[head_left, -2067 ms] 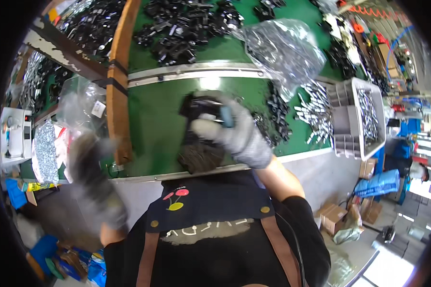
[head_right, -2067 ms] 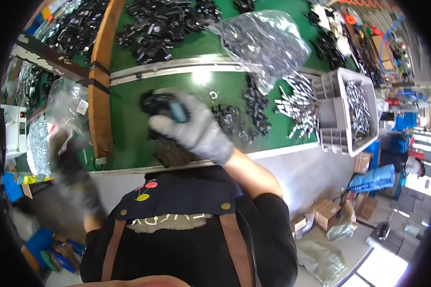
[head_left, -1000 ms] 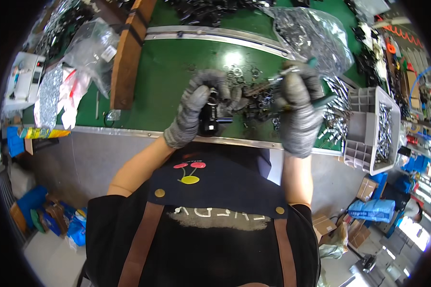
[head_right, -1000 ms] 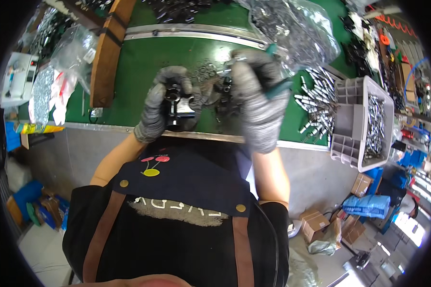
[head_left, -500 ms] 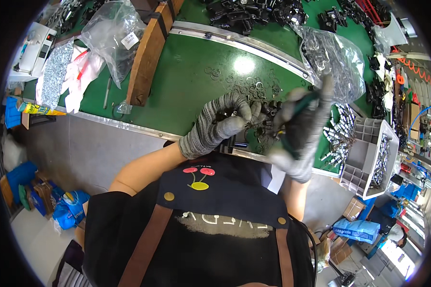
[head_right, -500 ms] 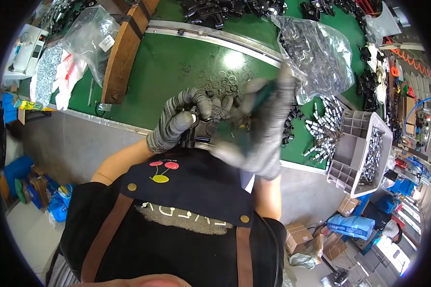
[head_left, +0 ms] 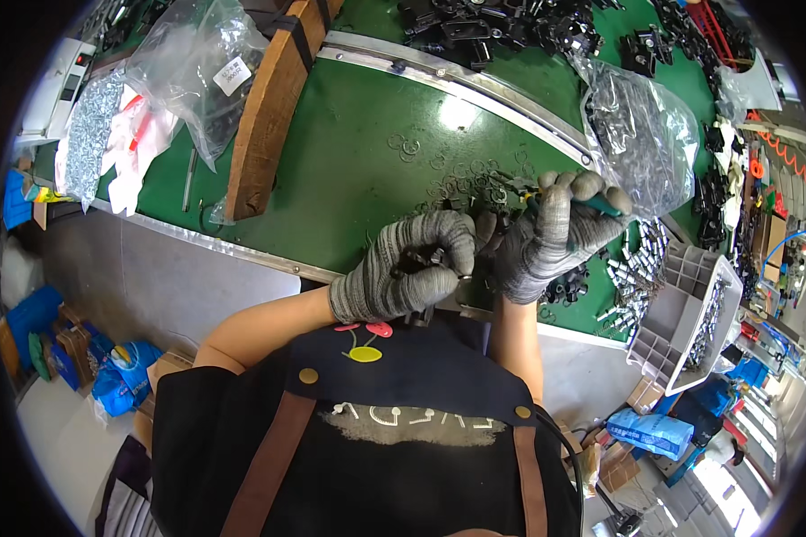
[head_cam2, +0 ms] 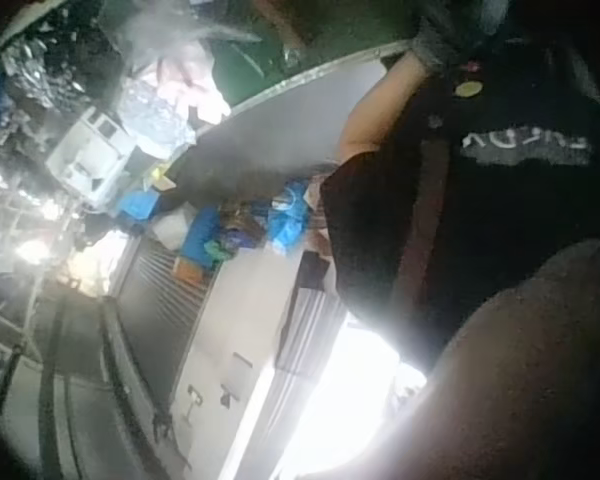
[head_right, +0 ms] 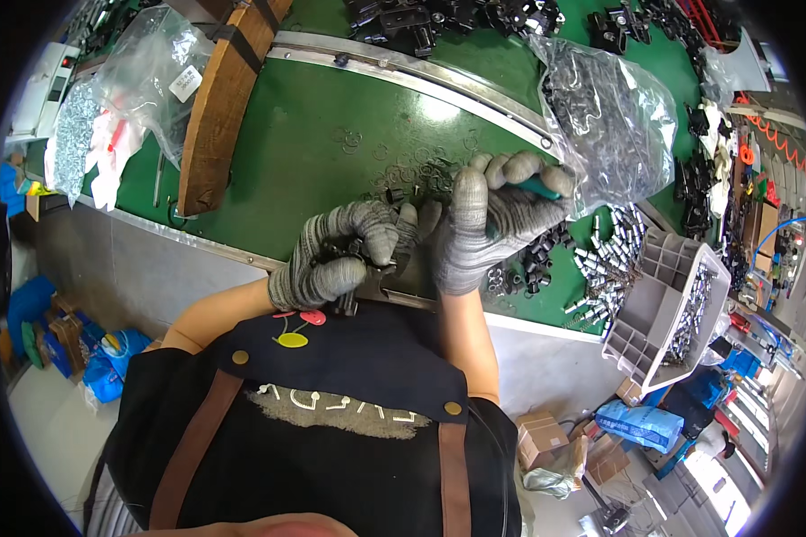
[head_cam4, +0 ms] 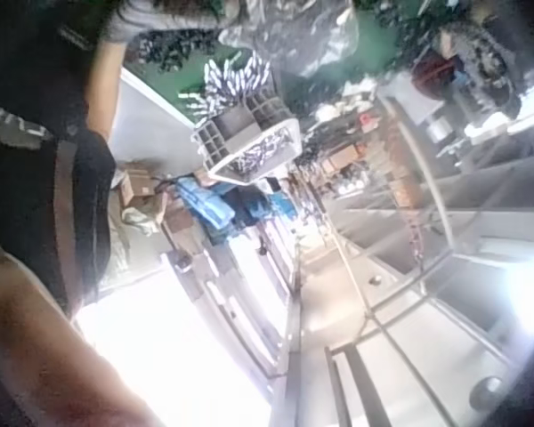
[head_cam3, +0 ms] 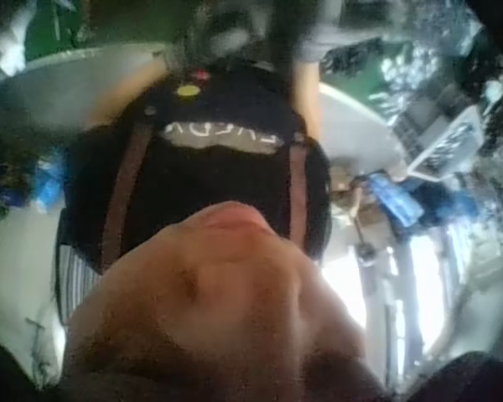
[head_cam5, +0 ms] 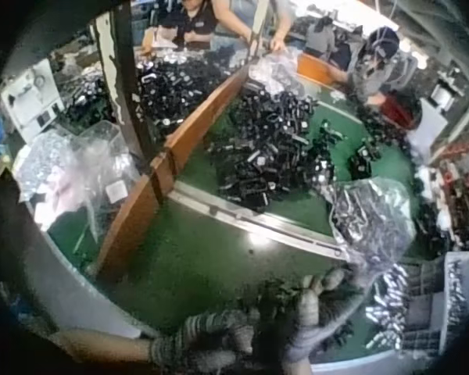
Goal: Assembling small black plastic hardware components at a factory workstation using hands and a driver tool.
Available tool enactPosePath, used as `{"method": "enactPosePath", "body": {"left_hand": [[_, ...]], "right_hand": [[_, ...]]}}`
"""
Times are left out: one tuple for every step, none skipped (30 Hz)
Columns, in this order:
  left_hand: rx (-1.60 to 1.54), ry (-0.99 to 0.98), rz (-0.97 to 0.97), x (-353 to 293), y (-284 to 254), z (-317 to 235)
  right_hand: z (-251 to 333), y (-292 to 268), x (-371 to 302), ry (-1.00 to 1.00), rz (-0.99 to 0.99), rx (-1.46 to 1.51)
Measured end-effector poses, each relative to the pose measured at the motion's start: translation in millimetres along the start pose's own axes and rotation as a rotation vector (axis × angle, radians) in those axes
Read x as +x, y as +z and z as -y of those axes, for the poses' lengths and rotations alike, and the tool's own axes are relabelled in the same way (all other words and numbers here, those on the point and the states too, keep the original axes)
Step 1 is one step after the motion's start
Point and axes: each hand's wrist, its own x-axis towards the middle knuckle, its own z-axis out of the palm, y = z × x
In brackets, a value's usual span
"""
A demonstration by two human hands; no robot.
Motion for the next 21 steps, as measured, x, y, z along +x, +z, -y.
{"method": "enactPosePath", "body": {"left_hand": [[0.020,-0.009,0.010,1,1,-2],[0.039,-0.017,0.020,2,1,-3],[0.058,-0.026,0.030,2,1,-5],[0.054,-0.028,0.023,2,0,-7],[0.042,-0.052,0.016,2,0,-9],[0.031,-0.076,0.009,2,-1,-11],[0.020,-0.099,0.003,3,-2,-11],[0.017,-0.099,-0.002,3,-3,-11],[0.005,-0.101,-0.007,3,-3,-11],[-0.007,-0.104,-0.011,3,-4,-10],[-0.018,-0.107,-0.014,3,-4,-10],[-0.019,-0.107,-0.018,4,-4,-11],[-0.011,-0.107,-0.009,5,-5,-12],[-0.002,-0.106,0.001,6,-5,-14],[0.006,-0.106,0.011,6,-5,-14],[0.007,-0.105,0.010,6,-5,-14],[0.007,-0.097,0.009,6,-5,-12],[0.007,-0.089,0.010,5,-5,-11],[0.006,-0.081,0.010,5,-4,-10],[0.008,-0.080,0.010,5,-4,-10],[0.006,-0.076,0.010,6,-4,-11]], "right_hand": [[-3,1,-3,0.005,-0.014,-0.005],[-5,1,-5,0.010,-0.028,-0.009],[-8,0,-7,0.014,-0.043,-0.015],[-11,0,-8,0.021,-0.039,-0.018],[-13,-1,-8,0.018,-0.019,-0.036],[-16,-2,-9,0.013,0.001,-0.055],[-18,-2,-9,0.008,0.022,-0.072],[-19,-1,-9,0.013,0.026,-0.073],[-19,-1,-10,0.020,0.024,-0.064],[-19,0,-10,0.028,0.023,-0.053],[-20,0,-11,0.034,0.020,-0.043],[-21,0,-10,0.037,0.022,-0.043],[-22,0,-10,0.018,0.037,-0.043],[-22,-1,-9,-0.002,0.053,-0.042],[-23,-1,-9,-0.022,0.067,-0.041],[-24,-1,-9,-0.022,0.068,-0.040],[-24,-1,-9,-0.026,0.065,-0.071],[-24,-2,-9,-0.031,0.062,-0.102],[-24,-2,-9,-0.036,0.059,-0.133],[-24,-1,-9,-0.037,0.060,-0.131],[-24,0,-10,-0.026,0.050,-0.136]]}}
